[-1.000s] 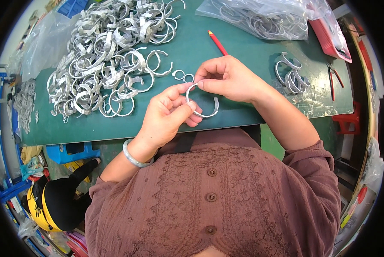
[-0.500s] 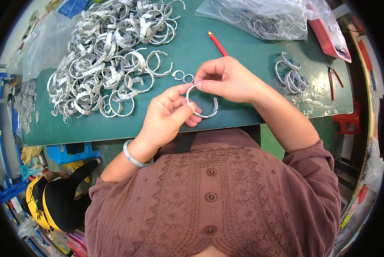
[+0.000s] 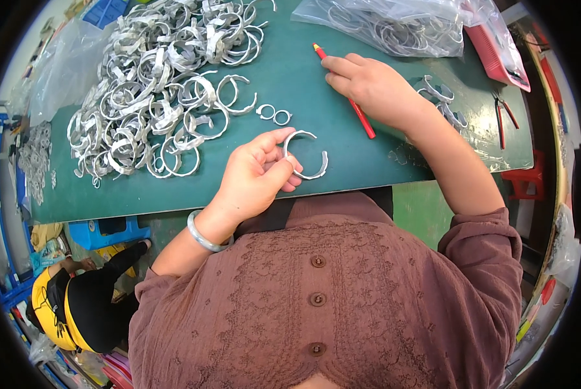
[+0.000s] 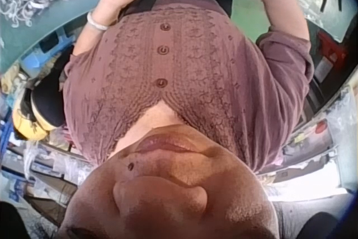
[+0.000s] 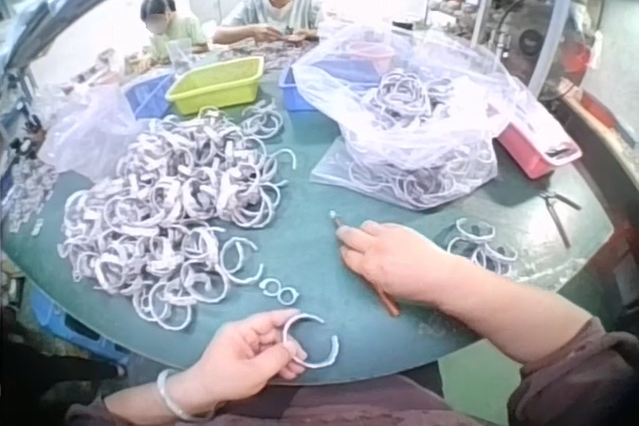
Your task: The person assembles metal bracelets by picking up individual components from a large pile on a workbench and fitting them together by hand. Using a red marker, the person applies marks to specific spots on the assembled bracelets and places them into a plastic bag.
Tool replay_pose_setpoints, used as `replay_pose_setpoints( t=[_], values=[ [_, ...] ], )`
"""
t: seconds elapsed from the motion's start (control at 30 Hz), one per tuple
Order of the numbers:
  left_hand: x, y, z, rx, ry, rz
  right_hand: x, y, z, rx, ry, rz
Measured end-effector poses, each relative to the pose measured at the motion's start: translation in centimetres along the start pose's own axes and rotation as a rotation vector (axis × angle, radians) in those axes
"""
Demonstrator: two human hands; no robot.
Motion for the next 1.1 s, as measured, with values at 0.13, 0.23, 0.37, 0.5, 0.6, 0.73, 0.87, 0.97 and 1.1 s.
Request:
replay_pose_setpoints(
  t=[0.13, 0.23, 0.37, 0.5, 0.6, 0.73, 0.87, 0.97, 1.1],
  values=[
    [-0.2, -0.2, 0.0, -0.021, 0.022, 0.049, -0.6, 0.7, 0.4, 0.057, 0.144, -0.015],
    [-0.4, -0.3, -0.1, -0.033, 0.021, 0.069, -0.7, 0.8, 0.4, 0.026, 0.216, -0.024],
    [-0.4, -0.2, 0.2, -0.027, 0.027, 0.077, -0.8, 0.4, 0.2, -0.107, 0.192, 0.032],
    [-0.7, -0.3, 0.1, -0.041, 0.043, 0.098, -0.1, 0.9, -0.1, -0.337, -0.004, 0.446],
    [-0.8, -0.4, 0.2, -0.041, 0.048, 0.099, 2.2, 1.3, -0.4, -0.514, -0.296, 0.948],
    [-0.7, -0.3, 0.3, -0.048, 0.049, 0.103, 4.2, 1.1, -0.7, -0.496, -0.428, 1.456],
    [-0.8, -0.4, 0.4, -0.052, 0.056, 0.100, 4.3, 0.0, -1.2, -0.252, -0.446, 1.596],
    [-0.6, -0.4, 0.5, -0.058, 0.039, 0.086, 5.1, -0.6, -1.2, -0.271, -0.520, 1.650],
    [-0.6, -0.4, 0.4, -0.059, 0.034, 0.086, 5.4, -0.8, -1.1, -0.303, -0.641, 1.576]
  ],
)
Point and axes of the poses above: each hand's wrist, its own z-axis towards the middle knuckle, its own y-axis out of the back of the hand, x = y × z, the point moved 1 cm from there along z, towards the middle knuckle, and after that the axes turned 2 degrees about z, right-handed, at the moved point
